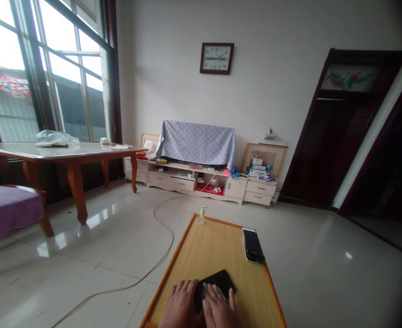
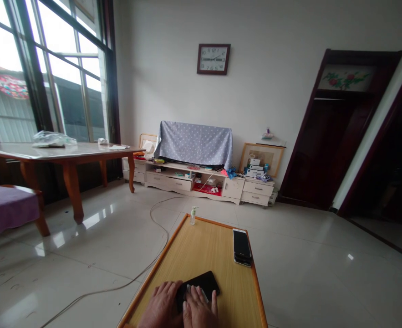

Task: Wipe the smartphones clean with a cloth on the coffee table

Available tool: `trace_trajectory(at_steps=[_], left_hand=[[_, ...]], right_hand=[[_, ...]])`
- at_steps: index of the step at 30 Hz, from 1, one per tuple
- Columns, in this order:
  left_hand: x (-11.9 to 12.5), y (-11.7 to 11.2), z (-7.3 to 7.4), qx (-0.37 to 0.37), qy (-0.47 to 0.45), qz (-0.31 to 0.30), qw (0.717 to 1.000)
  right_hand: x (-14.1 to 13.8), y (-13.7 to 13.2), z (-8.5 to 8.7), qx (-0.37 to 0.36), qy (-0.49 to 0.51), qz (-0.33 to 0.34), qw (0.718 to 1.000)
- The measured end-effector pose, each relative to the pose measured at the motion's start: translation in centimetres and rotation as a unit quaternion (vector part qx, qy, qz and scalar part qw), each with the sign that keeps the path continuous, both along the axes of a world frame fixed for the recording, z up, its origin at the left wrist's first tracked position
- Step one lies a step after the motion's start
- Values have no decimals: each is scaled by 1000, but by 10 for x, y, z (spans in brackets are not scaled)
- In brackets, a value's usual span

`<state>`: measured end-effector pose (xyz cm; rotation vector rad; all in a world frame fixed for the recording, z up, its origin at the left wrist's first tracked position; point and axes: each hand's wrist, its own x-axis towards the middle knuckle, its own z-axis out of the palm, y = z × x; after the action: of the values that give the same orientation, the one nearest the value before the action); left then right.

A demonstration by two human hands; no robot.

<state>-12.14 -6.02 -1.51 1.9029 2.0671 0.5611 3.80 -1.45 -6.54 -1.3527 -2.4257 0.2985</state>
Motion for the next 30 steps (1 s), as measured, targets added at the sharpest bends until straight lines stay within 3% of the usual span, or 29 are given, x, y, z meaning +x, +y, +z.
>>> trace_trajectory(at_steps=[6, 9, 14, 16, 23, 25, 30], left_hand=[[2, -1, 1, 13, -8, -8, 1000], [1, 0, -2, 20, -8, -7, 1000], [1, 2, -4, 22, -4, -8, 1000], [1, 2, -4, 19, -1, -8, 1000], [3, 2, -3, 21, -1, -11, 1000], [3, 3, -4, 22, -3, -10, 1000], [2, 4, -5, 22, -8, -16, 1000]], right_hand=[[28, 22, 29, -21, -14, -76, 997], [22, 18, 20, -26, -19, -73, 997], [6, -1, -11, -7, 0, -27, 1000], [10, -1, -12, 0, 1, -23, 1000], [38, 17, 21, 2, -10, -82, 997], [32, 14, 15, 5, -10, -78, 997], [11, -2, -19, -7, 14, -42, 999]])
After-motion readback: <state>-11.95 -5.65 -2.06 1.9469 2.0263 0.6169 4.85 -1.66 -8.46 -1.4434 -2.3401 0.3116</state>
